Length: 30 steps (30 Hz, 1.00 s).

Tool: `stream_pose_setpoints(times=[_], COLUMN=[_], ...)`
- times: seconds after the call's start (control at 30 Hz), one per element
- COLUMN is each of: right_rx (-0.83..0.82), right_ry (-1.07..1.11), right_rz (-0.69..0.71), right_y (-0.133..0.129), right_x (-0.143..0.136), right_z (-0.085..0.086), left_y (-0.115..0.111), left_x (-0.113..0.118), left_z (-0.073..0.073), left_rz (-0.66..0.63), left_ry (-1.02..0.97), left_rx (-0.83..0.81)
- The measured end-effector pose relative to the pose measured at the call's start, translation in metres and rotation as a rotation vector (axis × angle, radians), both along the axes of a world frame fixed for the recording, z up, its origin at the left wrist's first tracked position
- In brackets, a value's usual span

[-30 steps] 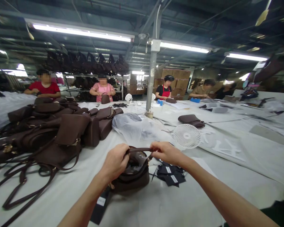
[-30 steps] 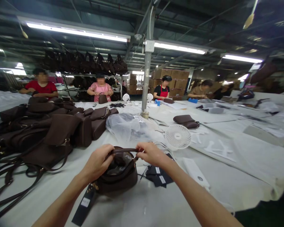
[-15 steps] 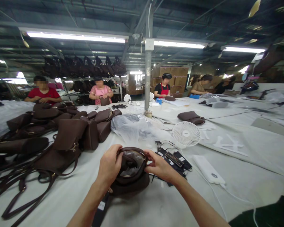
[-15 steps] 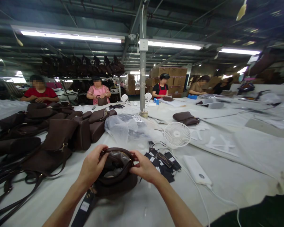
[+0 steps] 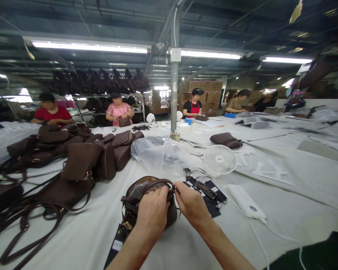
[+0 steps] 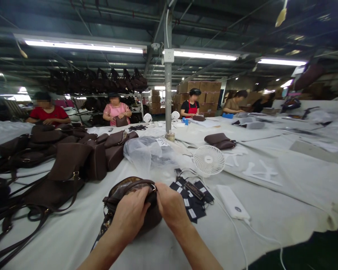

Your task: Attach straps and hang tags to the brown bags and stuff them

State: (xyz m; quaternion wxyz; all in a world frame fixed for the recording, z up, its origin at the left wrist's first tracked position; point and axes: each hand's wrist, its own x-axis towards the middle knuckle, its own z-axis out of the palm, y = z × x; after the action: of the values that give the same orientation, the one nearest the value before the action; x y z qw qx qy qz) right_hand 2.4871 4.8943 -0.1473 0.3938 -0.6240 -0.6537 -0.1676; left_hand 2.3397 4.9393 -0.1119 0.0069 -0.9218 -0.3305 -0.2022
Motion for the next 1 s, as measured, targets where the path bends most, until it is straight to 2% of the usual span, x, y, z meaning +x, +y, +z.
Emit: stream_pose_setpoints(times=[0.13,0.23,0.37,0.43,0.53,0.63,0.77,0.9,1.0], right_rx=[0.078,0.019,-0.051,-0.037,-0.149,-0.205,-0.115,-0.135,-0.164], right_ry=[-0.066,0.14,0.687,0.839,0.795,0.705,0.684,0.687,0.639], right_rz=[0.065,0.103,0.249,0.258,0.311,0.393,0.294,0.188,0.186], right_y=[-0.006,-0.012,-0.022,-0.025,-0.021,-0.006,0.009,0.002,-0.007], right_x=[-0.014,-0.022,-0.013,-0.005,-0.006,-0.022,-0.048,-0.058,-0.059], right_z=[0.019,0.021,-0.006,-0.023,-0.035,-0.028,-0.018,-0.026,-0.032], left_y=[0.0,-0.002,-0.004,-0.004,-0.001,0.002,0.004,0.0,-0.003], left_x=[0.002,0.002,-0.002,-0.005,-0.008,-0.012,-0.021,-0.032,-0.039], left_z=[0.011,0.008,-0.007,-0.013,-0.016,-0.011,-0.006,-0.011,-0.018], left_rz=[0.033,0.014,-0.042,-0.055,-0.112,-0.133,-0.047,0.07,0.053], left_ry=[-0.018,-0.039,-0.031,-0.048,-0.092,-0.111,-0.142,-0.252,-0.367], left_rx=[0.049,0.11,0.169,0.167,0.187,0.225,0.228,0.227,0.265])
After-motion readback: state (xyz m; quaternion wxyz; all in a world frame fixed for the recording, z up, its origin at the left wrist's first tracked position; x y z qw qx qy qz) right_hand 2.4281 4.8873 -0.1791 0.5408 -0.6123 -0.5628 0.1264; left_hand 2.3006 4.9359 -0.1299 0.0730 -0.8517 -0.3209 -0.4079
